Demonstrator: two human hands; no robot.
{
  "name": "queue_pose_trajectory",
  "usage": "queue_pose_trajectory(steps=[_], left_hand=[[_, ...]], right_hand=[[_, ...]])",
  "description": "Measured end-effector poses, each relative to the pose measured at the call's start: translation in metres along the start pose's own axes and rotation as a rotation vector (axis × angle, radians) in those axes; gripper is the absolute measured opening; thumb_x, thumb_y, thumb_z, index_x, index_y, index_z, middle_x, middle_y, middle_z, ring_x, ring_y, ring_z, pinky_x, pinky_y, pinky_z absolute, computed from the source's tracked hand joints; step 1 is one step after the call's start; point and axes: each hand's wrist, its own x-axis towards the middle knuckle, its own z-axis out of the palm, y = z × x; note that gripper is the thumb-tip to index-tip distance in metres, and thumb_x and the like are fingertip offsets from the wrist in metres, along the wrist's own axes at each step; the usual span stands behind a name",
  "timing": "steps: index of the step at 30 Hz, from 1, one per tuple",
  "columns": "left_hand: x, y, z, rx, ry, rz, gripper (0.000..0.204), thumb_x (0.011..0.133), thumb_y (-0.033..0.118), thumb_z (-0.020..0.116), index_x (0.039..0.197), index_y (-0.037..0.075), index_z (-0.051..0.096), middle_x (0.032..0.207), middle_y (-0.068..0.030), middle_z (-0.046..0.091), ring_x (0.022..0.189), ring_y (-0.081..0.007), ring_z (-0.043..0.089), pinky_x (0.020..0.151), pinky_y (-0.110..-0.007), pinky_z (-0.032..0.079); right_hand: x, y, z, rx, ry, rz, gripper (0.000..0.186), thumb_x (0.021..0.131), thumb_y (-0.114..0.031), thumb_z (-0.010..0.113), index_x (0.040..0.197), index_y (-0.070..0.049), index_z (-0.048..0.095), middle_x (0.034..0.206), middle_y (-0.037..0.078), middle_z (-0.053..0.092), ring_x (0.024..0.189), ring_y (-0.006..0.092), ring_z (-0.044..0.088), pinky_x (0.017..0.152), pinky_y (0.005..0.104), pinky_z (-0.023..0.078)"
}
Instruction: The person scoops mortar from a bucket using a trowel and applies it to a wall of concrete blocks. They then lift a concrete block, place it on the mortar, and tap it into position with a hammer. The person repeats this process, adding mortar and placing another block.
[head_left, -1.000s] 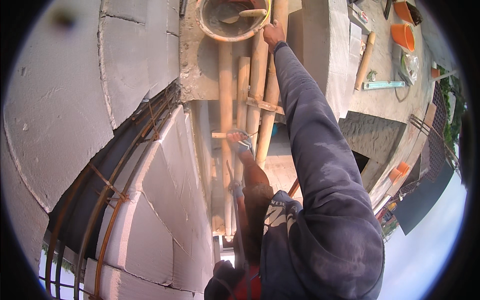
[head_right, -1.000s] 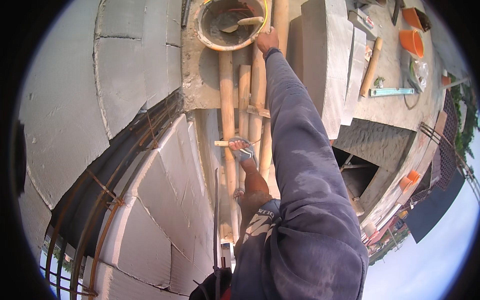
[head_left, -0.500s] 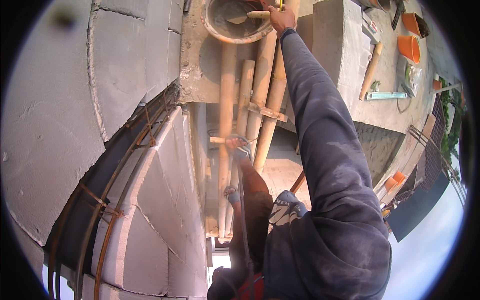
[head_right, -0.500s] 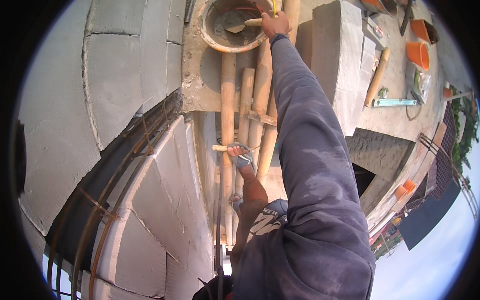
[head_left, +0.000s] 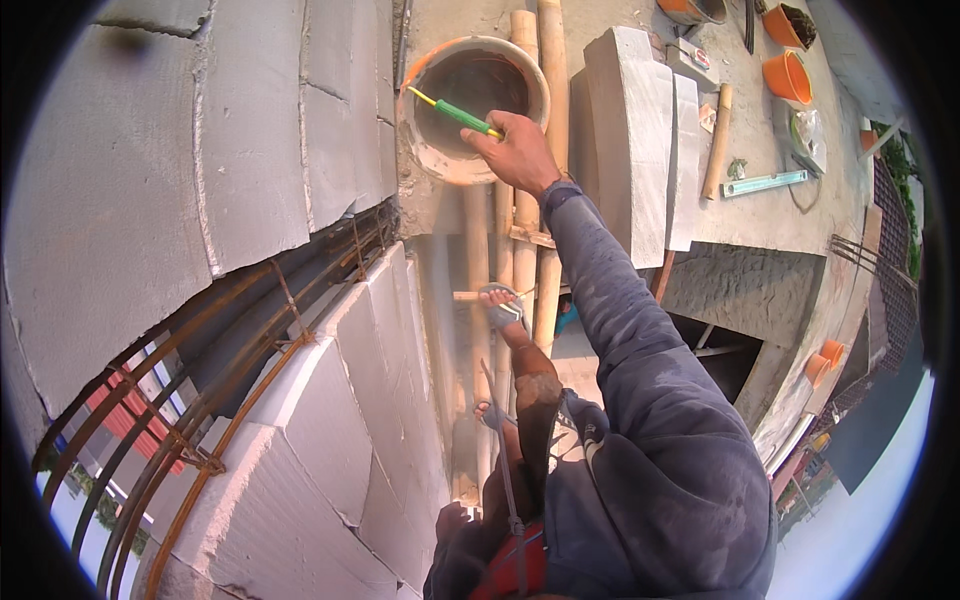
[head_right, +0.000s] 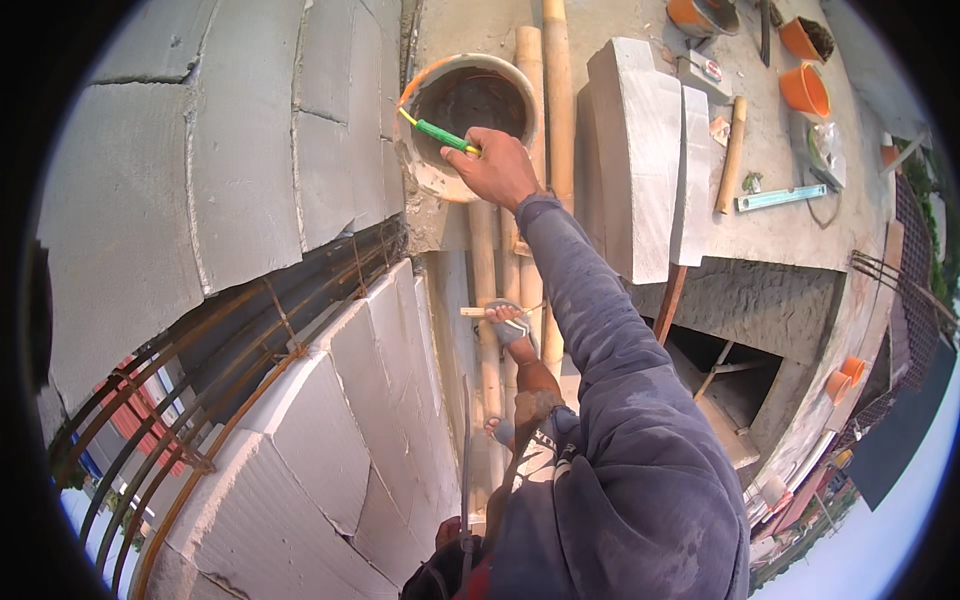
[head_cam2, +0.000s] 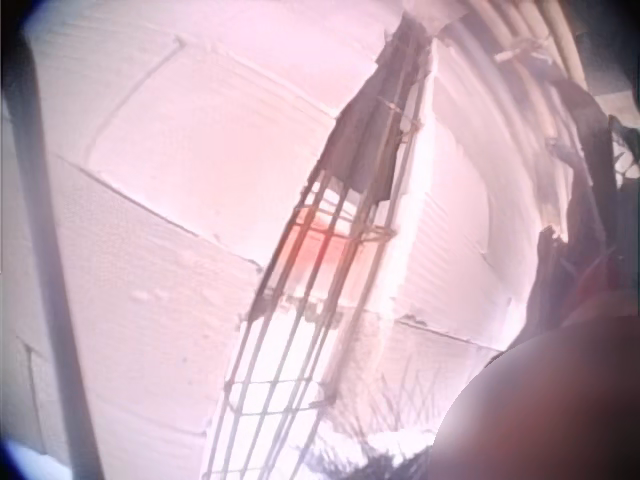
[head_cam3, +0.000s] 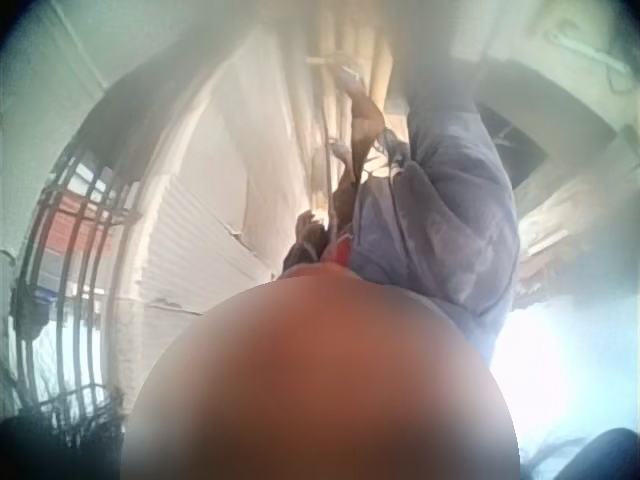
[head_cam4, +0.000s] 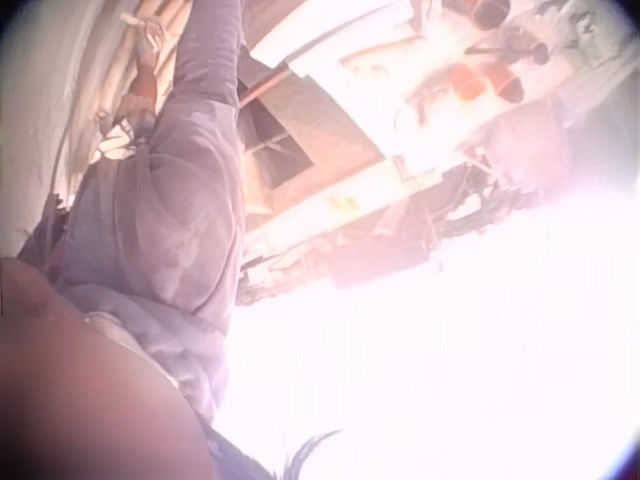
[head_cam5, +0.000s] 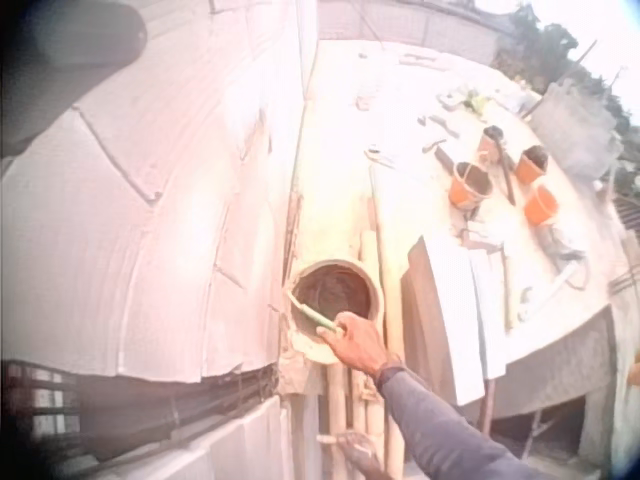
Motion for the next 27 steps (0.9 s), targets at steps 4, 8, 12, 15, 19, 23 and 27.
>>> queue_pose_trajectory(steps=[4, 8, 12, 15, 19, 23, 27], left_hand=[[0.021, 0.047, -0.015, 0.215, 0.018, 0.451, 0.036, 0.109, 0.033, 0.065, 0.129, 0.003, 0.067, 0.117, -0.0117, 0.073, 0.105, -0.0222, 0.071, 0.093, -0.038, 0.057], [-0.001, 0.159, 0.013, 0.121, 0.03, 0.808, 0.044, 0.112, 0.036, 0.061, 0.134, -0.002, 0.066, 0.127, -0.0132, 0.072, 0.119, -0.0225, 0.067, 0.108, -0.036, 0.05], [-0.077, 0.23, 0.013, -0.13, -0.101, 0.989, 0.074, 0.111, 0.065, 0.045, 0.155, 0.005, 0.054, 0.147, -0.0156, 0.062, 0.137, -0.0267, 0.056, 0.113, -0.049, 0.045], [-0.126, 0.242, -0.001, -0.287, -0.253, 0.942, 0.091, 0.106, 0.077, 0.041, 0.163, 0.006, 0.044, 0.15, -0.015, 0.057, 0.138, -0.0274, 0.054, 0.114, -0.052, 0.044], [-0.188, 0.197, -0.03, -0.176, -0.542, 0.895, 0.108, 0.099, 0.088, 0.044, 0.165, 0.003, 0.038, 0.149, -0.0148, 0.055, 0.133, -0.0266, 0.057, 0.107, -0.05, 0.05], [-0.24, 0.117, -0.029, -0.165, -0.456, 0.976, 0.112, 0.097, 0.079, 0.062, 0.167, -0.001, 0.026, 0.143, -0.0161, 0.058, 0.128, -0.0247, 0.062, 0.095, -0.045, 0.058], [-0.187, 0.072, -0.013, 0.042, -0.355, 1.221, 0.094, 0.098, 0.058, 0.078, 0.156, 0.002, 0.031, 0.118, -0.016, 0.07, 0.107, -0.0263, 0.072, 0.083, -0.044, 0.06]], right_hand=[[-0.133, -0.055, -0.065, 0.084, 0.099, -0.099, 0.051, 0.092, -0.039, 0.083, 0.071, -0.001, 0.057, 0.064, 0.016, 0.053, 0.059, 0.0287, 0.052, 0.06, 0.044, 0.043], [-0.251, -0.135, -0.119, 0.128, -0.005, -0.194, 0.045, 0.09, -0.034, 0.086, 0.075, 0.0, 0.061, 0.062, 0.014, 0.054, 0.057, 0.0267, 0.051, 0.058, 0.043, 0.043], [-0.368, -0.206, -0.157, 0.011, -0.063, -0.338, 0.039, 0.089, -0.031, 0.087, 0.083, 0.001, 0.067, 0.07, 0.015, 0.061, 0.062, 0.0267, 0.057, 0.064, 0.0411, 0.048], [-0.444, -0.242, -0.168, 0.012, -0.16, -0.401, 0.035, 0.088, -0.029, 0.089, 0.092, 0.002, 0.072, 0.076, 0.014, 0.067, 0.069, 0.022, 0.062, 0.068, 0.0386, 0.051], [-0.528, -0.265, -0.164, -0.058, -0.259, -0.395, 0.044, 0.088, -0.038, 0.089, 0.096, 0.002, 0.073, 0.078, 0.017, 0.07, 0.073, 0.03, 0.068, 0.071, 0.0426, 0.053], [-0.574, -0.244, -0.154, -0.161, -0.2, -0.38, 0.046, 0.09, -0.041, 0.088, 0.093, 0.001, 0.07, 0.078, 0.018, 0.068, 0.072, 0.0295, 0.065, 0.07, 0.0423, 0.051], [-0.607, -0.212, -0.139, -0.076, -0.108, -0.341, 0.037, 0.091, -0.034, 0.087, 0.095, -0.001, 0.071, 0.079, 0.013, 0.065, 0.075, 0.0234, 0.061, 0.071, 0.0403, 0.05]])
